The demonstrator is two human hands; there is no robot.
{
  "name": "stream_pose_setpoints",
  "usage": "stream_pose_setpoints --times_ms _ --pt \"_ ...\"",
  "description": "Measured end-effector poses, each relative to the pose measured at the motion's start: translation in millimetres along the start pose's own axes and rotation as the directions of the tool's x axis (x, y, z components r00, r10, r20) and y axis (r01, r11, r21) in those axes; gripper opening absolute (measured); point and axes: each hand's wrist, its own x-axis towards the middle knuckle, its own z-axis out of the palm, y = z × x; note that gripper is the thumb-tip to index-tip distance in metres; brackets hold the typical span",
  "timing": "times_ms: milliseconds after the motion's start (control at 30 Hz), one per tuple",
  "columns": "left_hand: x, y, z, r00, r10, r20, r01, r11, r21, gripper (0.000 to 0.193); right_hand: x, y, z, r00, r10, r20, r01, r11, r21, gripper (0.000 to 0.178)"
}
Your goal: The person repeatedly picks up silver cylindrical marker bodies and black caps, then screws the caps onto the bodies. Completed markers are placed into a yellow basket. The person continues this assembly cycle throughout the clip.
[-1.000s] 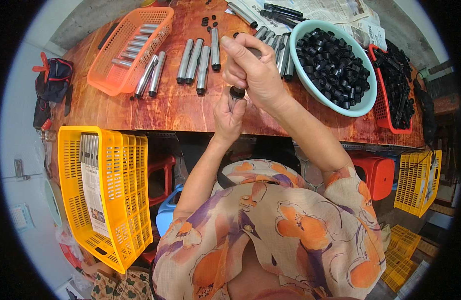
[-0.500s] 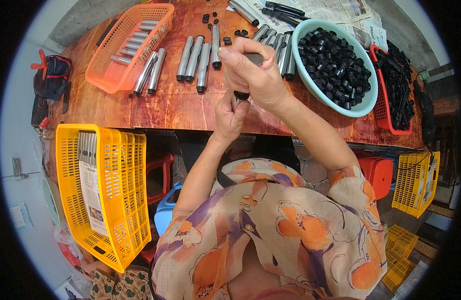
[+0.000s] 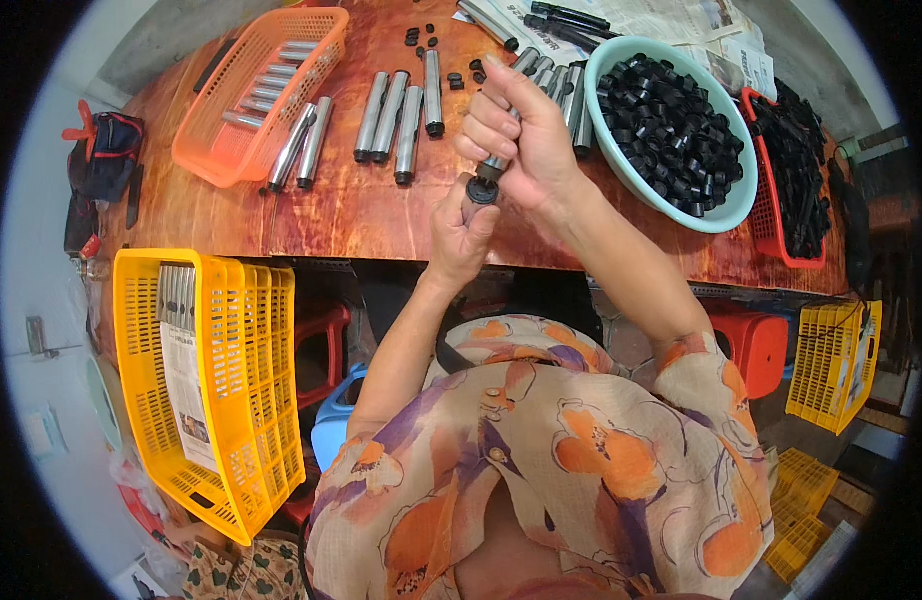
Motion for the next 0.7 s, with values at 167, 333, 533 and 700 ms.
stream_pose_setpoints --times_ms 167,333,533,700 --pt "4 6 1 0.998 0.058 0.008 -0.058 0.998 0.014 0.049 7 5 -18 0.986 0.125 -0.11 -0.089 0.954 0.287 0.041" --pt "1 2 -2 0.998 0.056 0.013 -0.056 0.997 0.044 0.047 4 3 -14 0.983 0.145 -0.108 -0.101 0.935 0.34 0.039" --pt "5 8 3 0.996 0.09 -0.016 -0.089 0.995 0.045 0.045 1 0 -13 0.987 0.113 -0.111 -0.074 0.949 0.306 0.039" --pt "2 8 3 0.998 0.056 -0.014 -0.055 0.996 0.07 0.046 -3 -3 -7 0.99 0.074 -0.119 -0.046 0.974 0.22 0.039"
